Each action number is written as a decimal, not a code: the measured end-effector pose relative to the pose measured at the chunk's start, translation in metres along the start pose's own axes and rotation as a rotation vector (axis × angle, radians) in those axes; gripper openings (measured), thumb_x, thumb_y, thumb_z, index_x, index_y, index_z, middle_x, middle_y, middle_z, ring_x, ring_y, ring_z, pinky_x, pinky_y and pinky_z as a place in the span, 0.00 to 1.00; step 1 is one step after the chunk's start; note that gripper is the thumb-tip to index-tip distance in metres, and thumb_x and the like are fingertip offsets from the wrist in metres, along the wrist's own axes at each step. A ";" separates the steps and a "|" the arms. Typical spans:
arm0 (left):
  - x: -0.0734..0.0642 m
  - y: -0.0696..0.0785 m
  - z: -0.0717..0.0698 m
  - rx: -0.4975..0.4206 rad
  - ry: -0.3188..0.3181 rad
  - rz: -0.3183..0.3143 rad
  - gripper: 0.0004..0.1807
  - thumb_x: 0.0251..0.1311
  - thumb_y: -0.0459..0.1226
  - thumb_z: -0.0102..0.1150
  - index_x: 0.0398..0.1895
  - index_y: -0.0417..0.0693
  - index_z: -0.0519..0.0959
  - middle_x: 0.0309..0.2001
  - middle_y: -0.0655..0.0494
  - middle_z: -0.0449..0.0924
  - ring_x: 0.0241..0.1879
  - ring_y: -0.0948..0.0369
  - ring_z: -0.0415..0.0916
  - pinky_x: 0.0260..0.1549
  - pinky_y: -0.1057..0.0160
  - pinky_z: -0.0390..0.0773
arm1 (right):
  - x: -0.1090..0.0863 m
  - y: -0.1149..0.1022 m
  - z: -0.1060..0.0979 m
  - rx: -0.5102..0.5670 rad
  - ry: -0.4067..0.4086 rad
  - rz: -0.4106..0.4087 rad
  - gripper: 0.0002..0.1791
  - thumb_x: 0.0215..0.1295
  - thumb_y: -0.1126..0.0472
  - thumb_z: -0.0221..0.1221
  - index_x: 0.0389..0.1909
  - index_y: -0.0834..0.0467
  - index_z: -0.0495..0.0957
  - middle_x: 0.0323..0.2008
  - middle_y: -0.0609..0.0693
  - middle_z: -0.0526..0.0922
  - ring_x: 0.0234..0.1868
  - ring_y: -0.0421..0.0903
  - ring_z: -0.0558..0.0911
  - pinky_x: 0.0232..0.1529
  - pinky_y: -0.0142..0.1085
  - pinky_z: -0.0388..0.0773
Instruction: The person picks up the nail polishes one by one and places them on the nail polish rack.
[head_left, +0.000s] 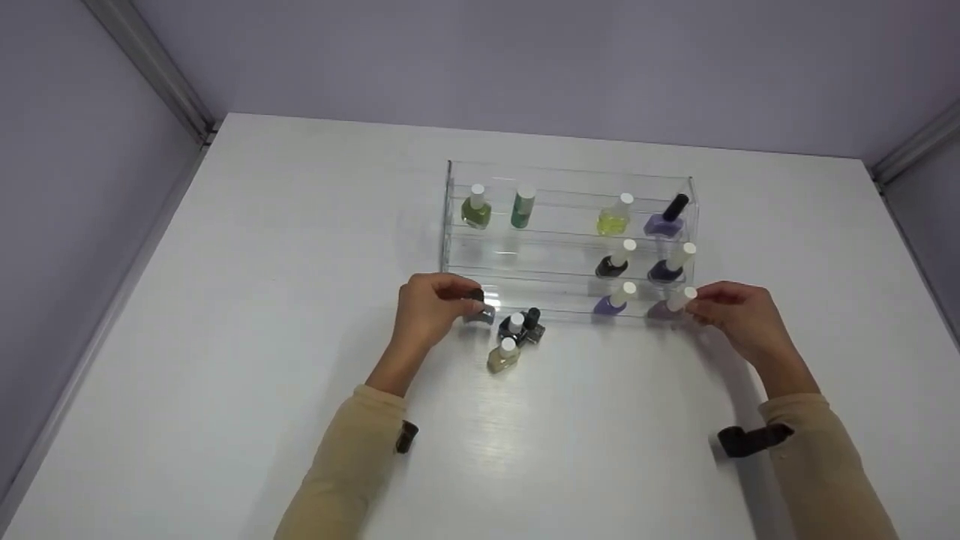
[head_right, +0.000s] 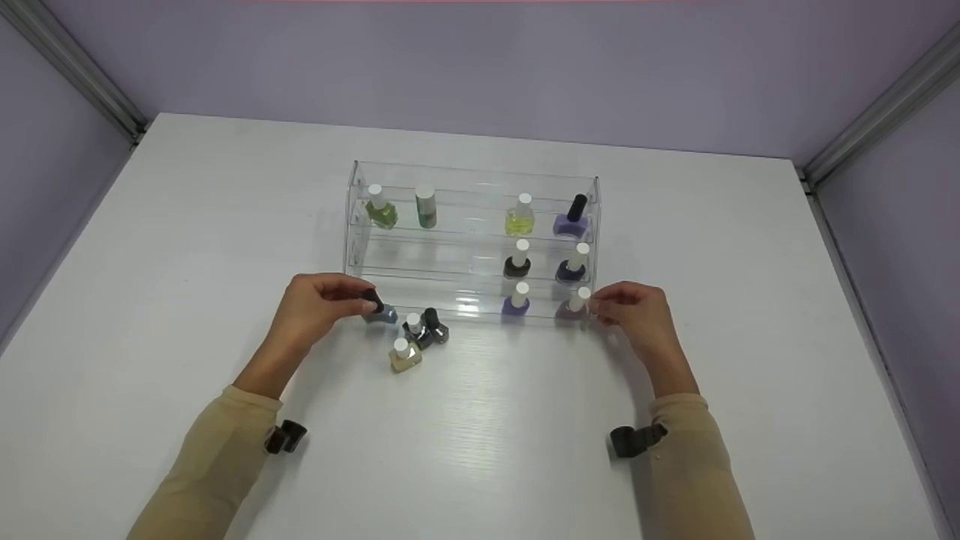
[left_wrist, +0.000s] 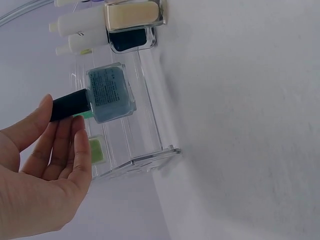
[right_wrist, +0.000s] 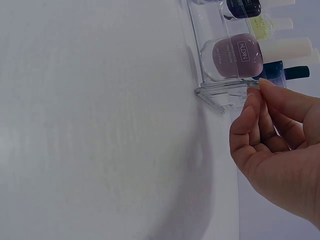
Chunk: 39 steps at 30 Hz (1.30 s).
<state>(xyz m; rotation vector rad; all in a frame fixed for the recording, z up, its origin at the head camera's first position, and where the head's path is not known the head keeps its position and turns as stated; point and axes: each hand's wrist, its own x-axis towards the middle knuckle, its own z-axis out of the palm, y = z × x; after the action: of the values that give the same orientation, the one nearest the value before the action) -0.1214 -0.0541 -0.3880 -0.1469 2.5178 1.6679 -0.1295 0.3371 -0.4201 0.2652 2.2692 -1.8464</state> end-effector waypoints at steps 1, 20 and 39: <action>0.000 0.001 0.000 -0.001 0.000 -0.001 0.10 0.43 0.28 0.69 0.32 0.43 0.84 0.32 0.54 0.82 0.33 0.60 0.77 0.32 0.66 0.76 | 0.000 0.000 0.000 -0.001 -0.001 -0.002 0.03 0.56 0.69 0.62 0.30 0.58 0.81 0.28 0.46 0.81 0.29 0.40 0.78 0.31 0.29 0.76; 0.006 0.005 -0.004 -0.020 0.011 0.015 0.09 0.43 0.28 0.69 0.32 0.42 0.84 0.31 0.53 0.82 0.33 0.59 0.77 0.32 0.66 0.75 | -0.001 0.001 0.001 -0.136 0.016 -0.002 0.07 0.57 0.63 0.62 0.36 0.62 0.78 0.31 0.46 0.81 0.31 0.40 0.78 0.34 0.30 0.76; 0.011 0.018 -0.008 0.003 0.019 0.052 0.10 0.43 0.29 0.69 0.33 0.42 0.84 0.32 0.53 0.83 0.34 0.59 0.78 0.35 0.65 0.75 | -0.002 -0.002 0.000 0.038 -0.024 -0.042 0.03 0.55 0.69 0.62 0.31 0.62 0.80 0.28 0.49 0.81 0.29 0.42 0.79 0.31 0.31 0.77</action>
<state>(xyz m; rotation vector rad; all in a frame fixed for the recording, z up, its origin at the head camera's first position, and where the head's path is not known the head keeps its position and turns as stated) -0.1354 -0.0543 -0.3707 -0.0984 2.5590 1.6889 -0.1286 0.3366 -0.4178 0.2025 2.2421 -1.9048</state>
